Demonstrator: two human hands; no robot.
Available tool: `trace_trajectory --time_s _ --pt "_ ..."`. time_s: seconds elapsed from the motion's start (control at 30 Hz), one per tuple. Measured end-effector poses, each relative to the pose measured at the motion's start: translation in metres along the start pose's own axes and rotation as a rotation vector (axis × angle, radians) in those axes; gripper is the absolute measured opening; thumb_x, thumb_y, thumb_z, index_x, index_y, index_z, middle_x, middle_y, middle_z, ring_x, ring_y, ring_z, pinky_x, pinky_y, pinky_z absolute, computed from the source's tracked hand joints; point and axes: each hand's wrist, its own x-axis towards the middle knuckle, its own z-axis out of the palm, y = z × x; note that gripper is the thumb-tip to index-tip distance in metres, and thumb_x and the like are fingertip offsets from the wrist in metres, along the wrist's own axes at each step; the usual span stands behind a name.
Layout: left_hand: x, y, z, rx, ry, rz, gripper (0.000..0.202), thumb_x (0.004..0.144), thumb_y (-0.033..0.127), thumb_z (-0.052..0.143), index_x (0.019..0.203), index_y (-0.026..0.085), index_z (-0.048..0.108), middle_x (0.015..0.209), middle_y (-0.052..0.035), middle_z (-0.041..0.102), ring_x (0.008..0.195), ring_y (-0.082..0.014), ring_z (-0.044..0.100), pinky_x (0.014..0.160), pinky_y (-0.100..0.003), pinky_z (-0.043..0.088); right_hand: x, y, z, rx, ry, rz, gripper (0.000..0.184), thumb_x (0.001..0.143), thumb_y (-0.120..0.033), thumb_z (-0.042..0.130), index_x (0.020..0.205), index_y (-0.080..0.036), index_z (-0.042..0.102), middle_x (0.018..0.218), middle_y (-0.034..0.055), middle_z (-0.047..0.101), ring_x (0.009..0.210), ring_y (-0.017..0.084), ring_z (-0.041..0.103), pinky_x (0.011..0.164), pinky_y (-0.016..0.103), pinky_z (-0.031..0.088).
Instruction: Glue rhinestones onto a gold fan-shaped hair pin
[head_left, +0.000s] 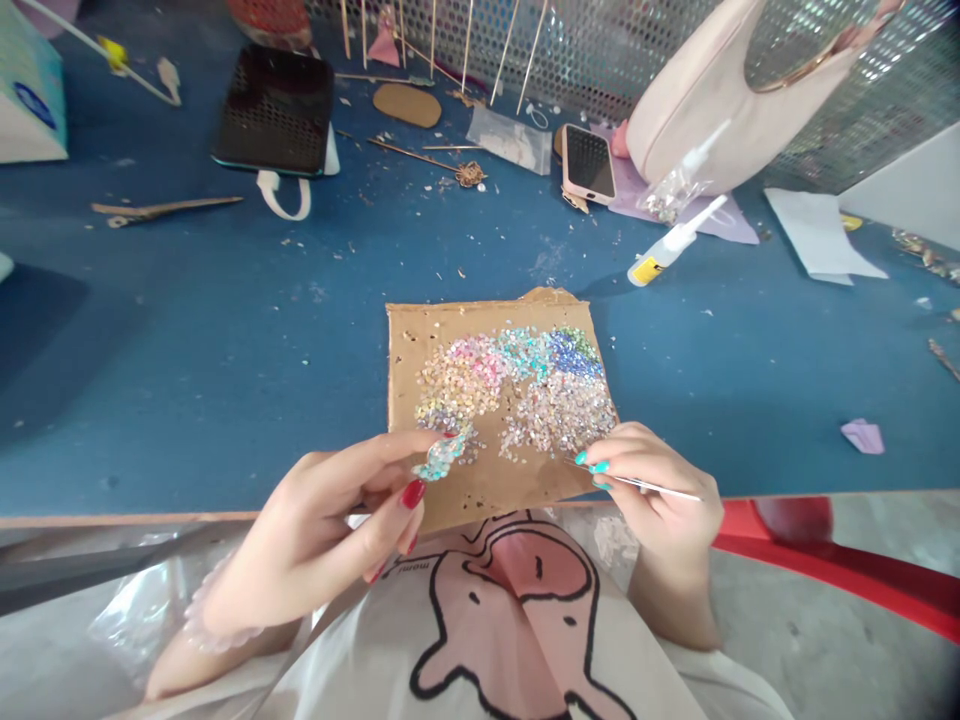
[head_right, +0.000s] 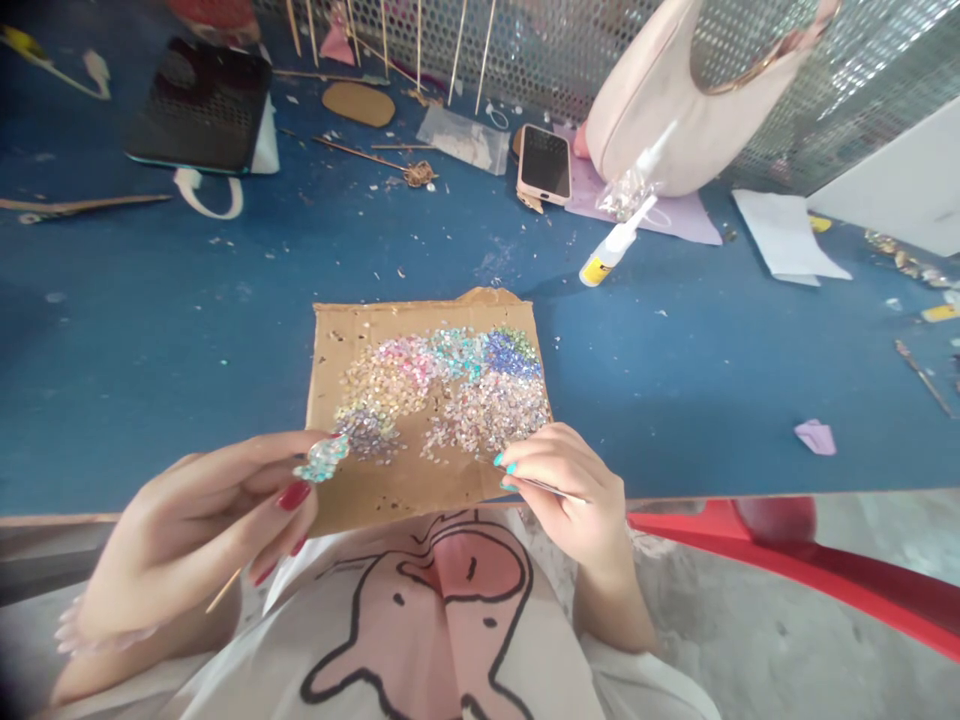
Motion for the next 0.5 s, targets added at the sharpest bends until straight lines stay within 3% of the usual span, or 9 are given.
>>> trace_trajectory --time_s 0.23,0.37,0.5 --pt "0.002 0.0 -0.001 0.026 -0.021 0.032 0.03 0.096 0.012 0.036 0.123 0.022 0.048 0.057 0.0065 0.052 0.039 -0.0036 0.045 0.042 -0.011 0.041 -0.006 -0.002 -0.001 -0.08 0.029 -0.075 0.025 0.077 -0.007 0.064 0.094 -0.025 0.063 0.083 0.0018 0.073 0.066 0.017 0.064 0.063 0.038 0.051" --pt "0.004 0.0 -0.002 0.052 -0.059 0.057 0.032 0.095 0.011 0.036 0.124 0.022 0.047 0.056 0.0074 0.051 0.039 -0.0032 0.045 0.044 -0.01 0.042 -0.007 -0.016 -0.01 -0.398 -0.183 -0.224 0.02 0.082 -0.01 0.058 0.096 -0.024 0.063 0.093 0.0045 0.073 0.074 0.019 0.066 0.067 0.041 0.053" --pt "0.004 0.001 -0.002 0.056 -0.048 0.05 0.034 0.095 0.011 0.036 0.124 0.026 0.047 0.057 0.0073 0.052 0.039 -0.0032 0.045 0.042 -0.009 0.041 0.004 -0.035 -0.017 -0.741 -0.457 -0.613 0.013 0.084 -0.012 0.052 0.086 -0.015 0.065 0.087 0.0122 0.073 0.078 0.023 0.065 0.069 0.041 0.053"
